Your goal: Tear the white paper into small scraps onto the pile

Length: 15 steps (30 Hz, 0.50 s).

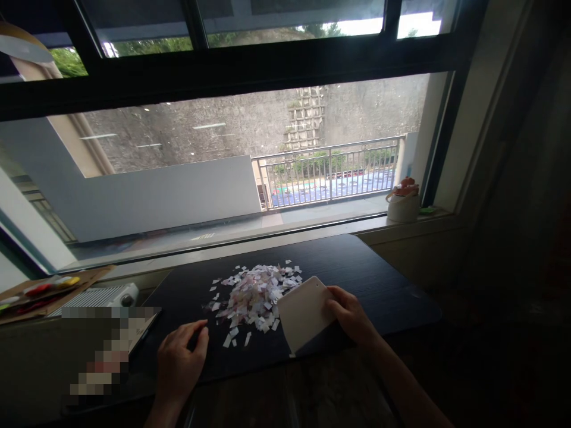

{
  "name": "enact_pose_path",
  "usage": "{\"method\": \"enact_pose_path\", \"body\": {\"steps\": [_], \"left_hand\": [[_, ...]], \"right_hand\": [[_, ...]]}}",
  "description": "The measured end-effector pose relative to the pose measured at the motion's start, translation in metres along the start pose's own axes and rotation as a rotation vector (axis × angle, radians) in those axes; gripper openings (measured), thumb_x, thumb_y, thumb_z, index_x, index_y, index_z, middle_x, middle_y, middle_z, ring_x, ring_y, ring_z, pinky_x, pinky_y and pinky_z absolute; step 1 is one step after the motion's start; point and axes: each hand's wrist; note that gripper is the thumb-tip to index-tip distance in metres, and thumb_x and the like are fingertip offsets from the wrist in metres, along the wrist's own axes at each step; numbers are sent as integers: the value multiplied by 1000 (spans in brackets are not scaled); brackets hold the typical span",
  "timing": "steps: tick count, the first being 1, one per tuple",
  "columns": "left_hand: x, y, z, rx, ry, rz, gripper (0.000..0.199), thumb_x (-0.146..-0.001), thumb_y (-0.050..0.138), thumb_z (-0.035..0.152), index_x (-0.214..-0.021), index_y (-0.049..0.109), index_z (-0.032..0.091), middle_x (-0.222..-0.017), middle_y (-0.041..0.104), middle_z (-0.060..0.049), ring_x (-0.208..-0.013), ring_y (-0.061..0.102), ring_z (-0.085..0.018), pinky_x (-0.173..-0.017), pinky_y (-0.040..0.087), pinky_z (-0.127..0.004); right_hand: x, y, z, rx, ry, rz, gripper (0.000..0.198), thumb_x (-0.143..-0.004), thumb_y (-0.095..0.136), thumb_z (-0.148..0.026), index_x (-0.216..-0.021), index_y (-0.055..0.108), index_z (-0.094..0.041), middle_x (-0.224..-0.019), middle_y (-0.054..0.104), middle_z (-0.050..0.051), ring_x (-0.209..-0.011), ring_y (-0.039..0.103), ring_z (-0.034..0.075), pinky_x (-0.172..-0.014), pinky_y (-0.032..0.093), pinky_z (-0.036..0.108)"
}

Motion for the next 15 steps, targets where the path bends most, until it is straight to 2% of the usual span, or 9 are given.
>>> {"method": "enact_pose_path", "body": {"steps": [4,8,12,15], "left_hand": [[0,0,-1,5,-11,-2,30,-76,46,42,-79,68,23,-81,73,-5,-78,66,-25,-80,48,-40],[1,0,0,9,-14,1,31,-76,46,43,-79,69,22,-82,73,-6,-79,66,-26,-80,48,-42],[1,1,1,8,-36,-18,30,-76,46,42,-81,69,22,-84,73,-6,-81,66,-26,-81,47,-43],[2,2,1,16,-43,-12,29,-76,46,42,-80,68,23,-83,74,-6,-80,66,-25,-81,47,-41]], "right_hand": [[1,-1,1,-23,-5,42,25,-74,51,-27,-88,68,-17,-78,69,2,-76,62,21,-65,46,28],[0,1,3,-115,-47,52,24,-77,57,-32,-94,65,-18,-81,70,3,-77,64,21,-68,50,30],[-2,8,0,-194,-107,-23,24,-80,60,-37,-95,61,-19,-82,70,4,-79,68,21,-74,53,34],[-4,14,-6,-156,-137,-94,19,-82,57,-35,-93,60,-19,-81,71,4,-79,69,20,-73,53,33]]}}
Point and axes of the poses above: each hand's wrist, its own x-axis away from the middle knuckle, its own y-axis out of the palm, z = x × y
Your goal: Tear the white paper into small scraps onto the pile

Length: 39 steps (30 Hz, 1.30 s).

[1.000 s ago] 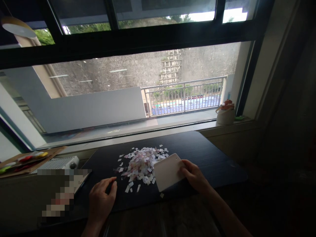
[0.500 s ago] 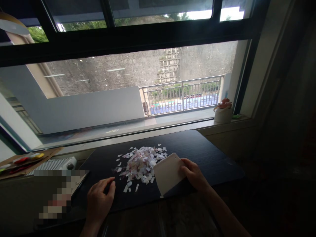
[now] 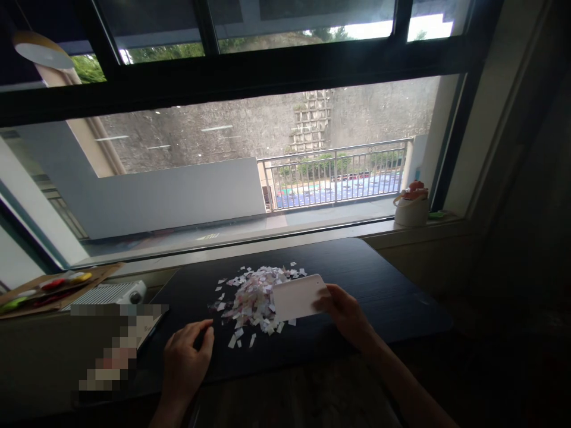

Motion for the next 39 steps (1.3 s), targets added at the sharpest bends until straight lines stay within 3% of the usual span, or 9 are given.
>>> {"method": "enact_pose_path", "body": {"steps": [3,9,16,25,33,39], "left_hand": [[0,0,1,-10,-9,12,29,-75,46,42,-79,68,24,-83,74,-5,-79,66,-24,-81,46,-40],[0,-2,5,-2,-16,0,31,-76,45,42,-80,68,23,-83,74,-6,-80,66,-25,-81,46,-42],[-1,-3,4,-6,-9,-5,31,-76,45,42,-80,68,22,-83,74,-6,-80,66,-26,-80,47,-42],[-1,-4,3,-1,-3,-11,31,-76,46,42,-79,68,21,-83,73,-7,-81,67,-26,-82,46,-42],[0,-1,-1,-18,32,27,31,-77,46,42,-79,69,21,-82,73,-6,-78,67,-26,-80,47,-41],[-1,-1,-1,-18,50,15,32,-77,46,42,-79,69,20,-81,74,-6,-77,67,-25,-78,48,-40]], "right_hand": [[0,-1,-4,112,8,10,19,-80,55,-31,-93,62,-20,-76,70,2,-72,67,19,-67,52,31],[4,-19,-1,229,50,269,26,-75,53,-33,-91,64,-17,-79,67,3,-74,61,21,-66,49,30],[6,-20,-1,213,86,221,29,-74,51,-34,-92,65,-16,-78,65,4,-72,59,21,-64,47,30],[7,-18,-5,226,107,290,30,-71,50,-34,-89,65,-16,-76,66,4,-73,59,21,-64,47,29],[11,-23,1,238,86,495,28,-70,47,-35,-82,64,-17,-66,61,1,-64,55,19,-57,45,27],[10,-22,-1,240,99,433,29,-72,47,-35,-87,65,-17,-74,65,3,-71,59,22,-62,46,28]]}}
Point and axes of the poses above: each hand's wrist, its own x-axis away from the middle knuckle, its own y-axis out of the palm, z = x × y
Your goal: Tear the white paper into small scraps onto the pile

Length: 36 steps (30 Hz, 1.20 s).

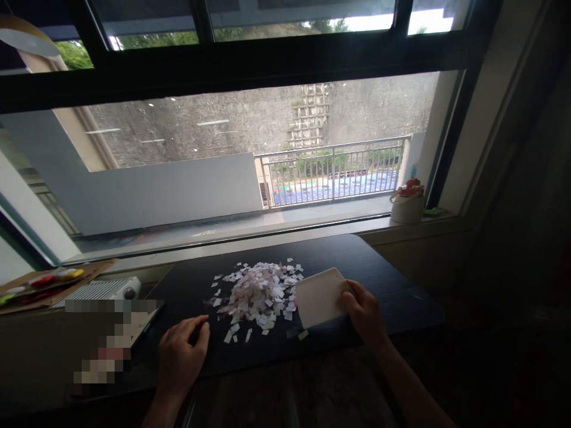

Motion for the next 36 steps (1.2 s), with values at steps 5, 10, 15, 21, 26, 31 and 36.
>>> {"method": "enact_pose_path", "body": {"steps": [5,10,15,21,26,31,36], "left_hand": [[-1,-1,1,-11,-16,-8,33,-76,45,43,-79,70,20,-82,74,-7,-79,67,-27,-79,47,-42],[-1,-1,2,-10,-43,-23,34,-76,45,43,-79,69,21,-83,73,-7,-80,66,-27,-81,47,-43],[-1,-2,3,-6,-44,-28,33,-75,44,43,-79,69,21,-83,74,-7,-81,66,-27,-82,46,-42],[-1,-2,3,-8,-55,-30,34,-75,44,43,-78,69,21,-83,74,-8,-80,66,-28,-80,46,-43],[-1,-1,2,0,-51,-32,34,-76,44,43,-78,69,21,-83,74,-8,-81,66,-28,-81,46,-43],[-1,-1,2,5,-50,-36,34,-76,44,43,-79,69,20,-84,73,-8,-82,66,-28,-82,46,-43],[-1,-2,3,-13,-46,-35,32,-76,45,43,-79,69,22,-84,74,-6,-82,66,-26,-81,46,-40]], "right_hand": [[-1,0,-3,48,18,-68,33,-72,45,-36,-90,65,-15,-77,66,4,-73,59,22,-64,46,29],[-2,-1,-2,88,32,-114,35,-72,43,-36,-90,65,-15,-75,66,4,-72,59,23,-62,45,30],[-3,1,0,63,-8,-199,36,-75,45,-37,-96,64,-14,-85,68,6,-81,61,24,-69,46,31],[-3,1,-1,82,-21,-286,35,-76,45,-36,-96,64,-14,-85,67,7,-80,60,24,-70,44,31],[-3,-1,-2,89,-5,-282,33,-74,44,-34,-92,65,-14,-81,66,6,-77,59,23,-67,44,31],[-4,-1,-2,72,9,-286,31,-73,45,-33,-88,66,-15,-77,66,4,-74,58,22,-63,43,29],[-6,-2,2,27,15,-261,28,-71,48,-31,-85,67,-16,-72,66,2,-70,59,20,-61,44,27]]}}
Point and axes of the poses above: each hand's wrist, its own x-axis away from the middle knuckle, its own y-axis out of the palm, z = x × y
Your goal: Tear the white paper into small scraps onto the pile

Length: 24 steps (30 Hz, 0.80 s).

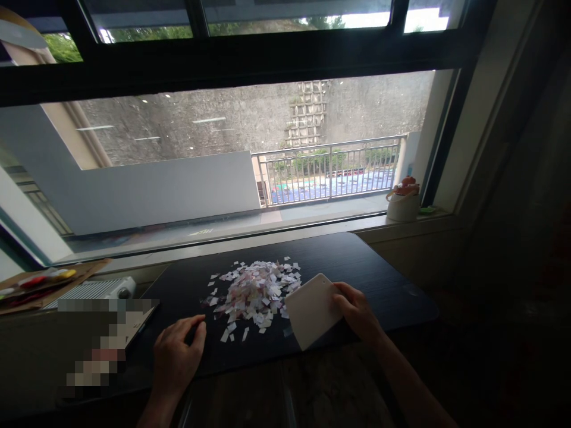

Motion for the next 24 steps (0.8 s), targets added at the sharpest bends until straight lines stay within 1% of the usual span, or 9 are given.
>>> {"method": "enact_pose_path", "body": {"steps": [4,6,8,10,13,16,18,20,24], "left_hand": [[0,0,1,-2,21,21,30,-76,45,42,-77,69,23,-82,74,-5,-80,66,-25,-79,47,-39],[0,0,1,-1,25,26,30,-76,45,42,-77,69,23,-82,74,-5,-79,66,-25,-79,48,-39],[0,0,1,0,21,30,29,-76,46,42,-77,68,23,-81,74,-5,-78,66,-25,-79,48,-39],[0,1,1,2,12,30,29,-75,46,41,-77,68,23,-81,74,-5,-78,66,-25,-79,48,-39],[1,2,1,13,4,28,30,-75,46,42,-77,69,23,-82,74,-6,-79,67,-26,-80,47,-41],[1,2,1,33,-3,29,29,-76,46,41,-77,68,22,-82,74,-6,-80,67,-26,-80,46,-41],[1,2,3,46,-9,27,28,-76,47,40,-77,68,22,-81,74,-6,-79,67,-25,-80,46,-41],[1,1,5,48,-16,23,27,-77,47,39,-77,68,22,-82,74,-5,-80,67,-25,-81,45,-41],[2,0,9,43,-28,18,26,-78,47,37,-78,68,22,-83,74,-5,-81,66,-25,-84,44,-42]], "right_hand": [[2,1,1,-55,4,137,30,-74,50,-35,-91,65,-16,-75,67,2,-71,60,21,-63,47,28],[4,2,0,-43,-14,158,30,-76,50,-36,-92,64,-16,-77,68,3,-73,61,21,-64,48,29],[4,4,-2,-15,-49,117,27,-77,51,-33,-93,65,-16,-79,69,3,-75,63,21,-66,49,29],[5,5,-3,-6,-89,31,26,-78,53,-32,-94,65,-16,-81,70,4,-76,65,21,-67,50,30],[7,6,-3,-61,-116,-80,26,-79,55,-34,-96,64,-16,-82,71,5,-76,67,21,-67,53,31],[14,5,0,-116,-103,-40,27,-78,58,-38,-94,63,-16,-82,73,6,-75,69,23,-66,55,32],[24,4,1,-116,-76,22,28,-78,59,-40,-94,62,-17,-82,74,6,-77,70,24,-67,56,34],[37,4,0,-107,-38,52,29,-79,58,-41,-95,62,-18,-83,74,7,-79,71,25,-70,57,34],[59,10,-4,-51,-8,51,29,-77,60,-42,-95,63,-19,-83,75,6,-78,71,24,-68,57,31]]}}
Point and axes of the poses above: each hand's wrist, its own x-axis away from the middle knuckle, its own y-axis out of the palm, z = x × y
